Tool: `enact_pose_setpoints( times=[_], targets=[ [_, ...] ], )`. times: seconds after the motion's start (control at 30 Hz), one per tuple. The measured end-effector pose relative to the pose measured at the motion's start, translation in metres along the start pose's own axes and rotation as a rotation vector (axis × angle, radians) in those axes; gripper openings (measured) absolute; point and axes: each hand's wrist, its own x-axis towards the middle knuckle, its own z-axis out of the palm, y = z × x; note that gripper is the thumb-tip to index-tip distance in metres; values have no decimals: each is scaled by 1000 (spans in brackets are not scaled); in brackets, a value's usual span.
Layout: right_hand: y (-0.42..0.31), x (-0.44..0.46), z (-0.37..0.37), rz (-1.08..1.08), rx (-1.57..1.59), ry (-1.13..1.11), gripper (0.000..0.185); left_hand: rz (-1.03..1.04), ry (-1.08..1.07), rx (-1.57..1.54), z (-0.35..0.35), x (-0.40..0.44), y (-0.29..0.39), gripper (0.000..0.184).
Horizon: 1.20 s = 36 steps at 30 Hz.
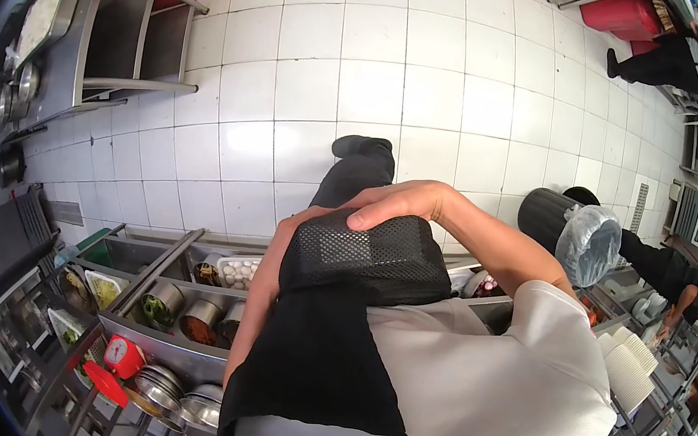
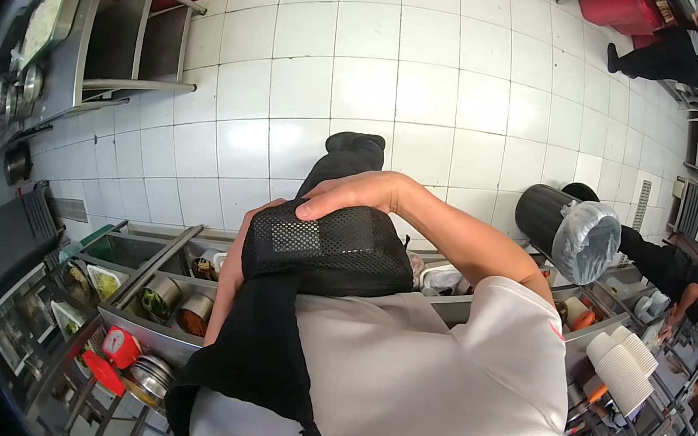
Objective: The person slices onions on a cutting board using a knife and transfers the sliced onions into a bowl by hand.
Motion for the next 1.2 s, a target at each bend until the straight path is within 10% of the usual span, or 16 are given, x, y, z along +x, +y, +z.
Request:
enact_pose_setpoints(
  times=[1.2],
  targets=[
    [-25,-7,-25,-4,139,-65,72,-1,63,64,-3,26,20,31]
  ],
)
